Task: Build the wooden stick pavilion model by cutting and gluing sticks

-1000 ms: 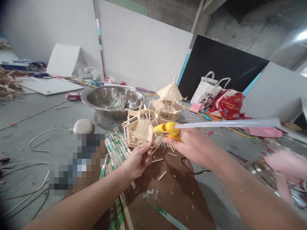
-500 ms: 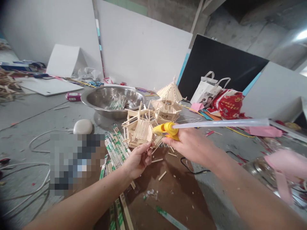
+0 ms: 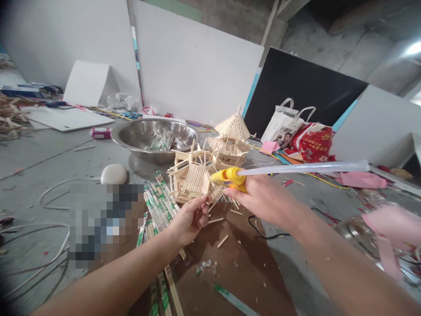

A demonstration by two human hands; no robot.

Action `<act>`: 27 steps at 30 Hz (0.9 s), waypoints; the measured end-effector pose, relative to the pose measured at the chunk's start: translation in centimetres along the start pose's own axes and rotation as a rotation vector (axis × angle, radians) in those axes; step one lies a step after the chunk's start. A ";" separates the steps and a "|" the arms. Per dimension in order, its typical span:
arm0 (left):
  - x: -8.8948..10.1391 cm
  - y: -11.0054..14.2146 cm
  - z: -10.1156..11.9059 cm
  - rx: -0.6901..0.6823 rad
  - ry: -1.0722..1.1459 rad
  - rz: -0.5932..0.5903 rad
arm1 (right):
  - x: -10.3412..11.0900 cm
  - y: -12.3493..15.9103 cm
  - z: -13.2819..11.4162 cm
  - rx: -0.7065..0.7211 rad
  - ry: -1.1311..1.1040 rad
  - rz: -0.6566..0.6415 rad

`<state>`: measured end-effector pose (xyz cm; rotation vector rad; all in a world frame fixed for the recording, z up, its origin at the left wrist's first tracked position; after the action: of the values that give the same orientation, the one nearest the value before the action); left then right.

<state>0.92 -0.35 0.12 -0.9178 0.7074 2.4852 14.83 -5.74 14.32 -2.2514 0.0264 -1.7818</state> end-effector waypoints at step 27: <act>0.2 0.1 -0.2 0.064 -0.055 0.022 | -0.1 3.2 3.6 -0.312 -0.164 0.039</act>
<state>0.84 -0.52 -0.17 -0.8202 0.7783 2.4811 18.70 -8.14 12.80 -2.5845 0.3361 -1.6639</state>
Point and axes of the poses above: each hand's wrist, its own y-axis away from the middle knuckle, its own x-axis out of the back of the hand, z = x × y, the point moved 1 cm from there along -y, towards the middle knuckle, and after that the axes turned 4 degrees about z, right-handed, at the moved point
